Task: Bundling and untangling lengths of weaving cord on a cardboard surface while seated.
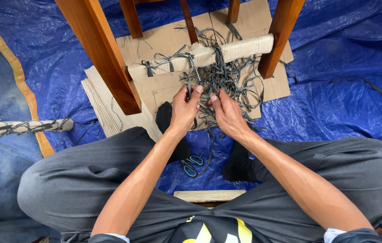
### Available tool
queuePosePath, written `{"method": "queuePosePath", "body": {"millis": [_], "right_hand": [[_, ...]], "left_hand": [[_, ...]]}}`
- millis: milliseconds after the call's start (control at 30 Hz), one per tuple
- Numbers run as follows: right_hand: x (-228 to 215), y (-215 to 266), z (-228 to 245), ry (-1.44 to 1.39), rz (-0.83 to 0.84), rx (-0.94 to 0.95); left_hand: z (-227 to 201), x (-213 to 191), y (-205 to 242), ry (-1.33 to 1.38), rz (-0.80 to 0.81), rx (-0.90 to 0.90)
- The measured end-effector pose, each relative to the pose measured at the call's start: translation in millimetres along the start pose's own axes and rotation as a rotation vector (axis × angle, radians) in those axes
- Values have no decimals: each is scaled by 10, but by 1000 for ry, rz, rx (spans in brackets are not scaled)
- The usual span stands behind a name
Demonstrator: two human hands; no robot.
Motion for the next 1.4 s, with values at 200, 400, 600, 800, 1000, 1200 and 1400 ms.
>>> {"method": "queuePosePath", "body": {"millis": [200, 400, 600, 800, 1000, 1200, 1400], "right_hand": [[266, 91, -166, -255, 153, 224], [149, 84, -253, -688, -64, 483], [226, 85, -552, -778, -23, 505], [82, 29, -672, -767, -182, 533], [-16, 2, -684, -865, -190, 481], [-109, 10, -613, -825, -248, 509], [-161, 120, -194, -517, -218, 450]], "left_hand": [[-153, 9, 22, -202, -18, 190], [34, -86, -22, -197, -49, 133], [-252, 281, 331, -660, 100, 330], [-398, 541, 563, -798, 280, 375], [-70, 578, 646, -921, 410, 187], [104, 471, 606, -986, 389, 272], [275, 265, 511, -817, 334, 369]]}}
Point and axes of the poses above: each hand's wrist, its own y-axis away from the middle knuckle, its own x-axis out of the palm, z = x × y, the point moved 8 cm from there along -y, towards the middle knuckle, and after that the axes turned 2 degrees about -z, right-handed, at the moved point
